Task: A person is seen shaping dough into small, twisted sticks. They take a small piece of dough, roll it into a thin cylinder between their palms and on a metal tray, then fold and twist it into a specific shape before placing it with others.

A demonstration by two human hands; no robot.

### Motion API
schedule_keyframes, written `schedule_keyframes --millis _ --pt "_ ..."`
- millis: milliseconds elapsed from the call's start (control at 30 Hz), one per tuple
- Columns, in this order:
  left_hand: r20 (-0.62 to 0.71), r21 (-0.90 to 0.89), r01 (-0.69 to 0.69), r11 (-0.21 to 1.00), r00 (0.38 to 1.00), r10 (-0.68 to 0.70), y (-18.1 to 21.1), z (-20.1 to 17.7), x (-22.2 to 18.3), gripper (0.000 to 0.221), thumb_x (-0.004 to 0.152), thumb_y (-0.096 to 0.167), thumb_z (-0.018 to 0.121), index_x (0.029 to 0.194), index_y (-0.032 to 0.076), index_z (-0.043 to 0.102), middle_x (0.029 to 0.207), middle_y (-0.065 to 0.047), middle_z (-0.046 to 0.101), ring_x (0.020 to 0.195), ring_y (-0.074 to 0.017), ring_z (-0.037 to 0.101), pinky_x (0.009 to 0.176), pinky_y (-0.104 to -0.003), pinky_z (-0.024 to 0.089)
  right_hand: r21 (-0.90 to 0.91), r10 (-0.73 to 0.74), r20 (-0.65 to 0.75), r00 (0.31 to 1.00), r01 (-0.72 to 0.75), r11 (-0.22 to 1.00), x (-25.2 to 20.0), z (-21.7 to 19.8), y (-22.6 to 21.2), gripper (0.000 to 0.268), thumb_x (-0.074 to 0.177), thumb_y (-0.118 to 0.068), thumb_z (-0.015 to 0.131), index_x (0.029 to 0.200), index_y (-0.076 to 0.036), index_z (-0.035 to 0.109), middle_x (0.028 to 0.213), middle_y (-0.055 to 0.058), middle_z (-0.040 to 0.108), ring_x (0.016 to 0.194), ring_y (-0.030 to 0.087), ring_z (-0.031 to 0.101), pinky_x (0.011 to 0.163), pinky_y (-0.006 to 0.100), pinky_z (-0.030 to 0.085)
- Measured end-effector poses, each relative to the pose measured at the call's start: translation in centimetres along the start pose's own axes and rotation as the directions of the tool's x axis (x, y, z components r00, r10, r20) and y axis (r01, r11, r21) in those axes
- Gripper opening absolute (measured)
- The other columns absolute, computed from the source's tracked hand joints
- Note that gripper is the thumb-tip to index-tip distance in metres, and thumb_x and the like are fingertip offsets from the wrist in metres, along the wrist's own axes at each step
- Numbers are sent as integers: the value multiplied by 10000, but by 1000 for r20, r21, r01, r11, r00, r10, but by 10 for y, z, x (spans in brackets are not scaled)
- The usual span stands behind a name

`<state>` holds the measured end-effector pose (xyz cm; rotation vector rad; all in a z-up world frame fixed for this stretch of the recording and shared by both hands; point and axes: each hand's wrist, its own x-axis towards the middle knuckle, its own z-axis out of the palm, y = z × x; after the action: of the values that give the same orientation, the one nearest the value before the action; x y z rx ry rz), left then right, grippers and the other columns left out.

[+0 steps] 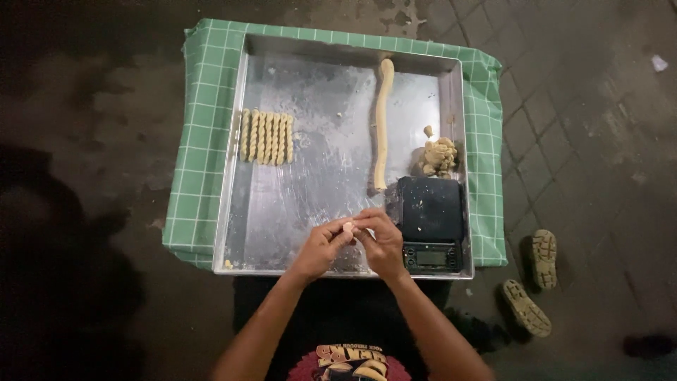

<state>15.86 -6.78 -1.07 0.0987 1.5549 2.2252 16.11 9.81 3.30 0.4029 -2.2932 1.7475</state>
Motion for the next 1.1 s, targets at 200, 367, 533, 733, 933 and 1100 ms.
schedule_keyframes --millis 200,367,533,733,933,1100 --pt "-64 -476 72 877 991 -116 -11 8 -4 322 1075 288 612 1152 -13 693 1014 -58 690 892 -140 632 833 -307 530 -281 -301 67 951 307 909 7 0 -33 301 824 47 766 1117 36 700 1091 156 647 975 313 667 828 356 562" --pt "-18 -443 102 891 992 -123 -2 18 -7 333 1077 300 527 1132 16 692 1019 -47 688 942 -145 657 906 -336 545 -355 -347 21 938 332 874 6 -1 -22 189 858 72 739 1009 -36 706 1051 87 661 980 270 668 856 346 543" --pt "145 -258 160 953 981 -125 6 7 -10 377 1089 296 505 1174 -29 677 1083 -69 710 1029 -168 667 1006 -362 529 -118 -88 176 981 110 987 10 -20 -33 189 852 13 776 993 -38 662 1131 113 649 1053 237 664 907 344 522" --pt "237 -65 120 991 966 -102 40 2 -16 459 1061 343 507 1294 -26 648 1136 -74 710 1102 -182 658 1041 -374 517 283 79 269 960 -157 946 8 -16 -25 129 953 0 706 1081 -4 691 1156 93 646 1063 148 642 888 298 557" --pt "129 -360 152 920 985 -112 42 21 -27 438 1011 356 564 1285 19 629 1137 -47 700 1088 -182 666 1019 -373 534 -98 -104 -2 995 104 990 -1 2 -26 139 939 17 723 1074 -2 698 1137 128 706 986 226 713 833 310 577" --pt "32 -409 120 905 993 -117 19 22 -21 477 1045 411 564 1181 -25 699 1090 -67 720 1007 -177 669 974 -369 533 -332 -361 21 932 347 877 3 2 -39 241 870 67 693 1109 34 695 1104 161 680 991 322 675 851 373 563"
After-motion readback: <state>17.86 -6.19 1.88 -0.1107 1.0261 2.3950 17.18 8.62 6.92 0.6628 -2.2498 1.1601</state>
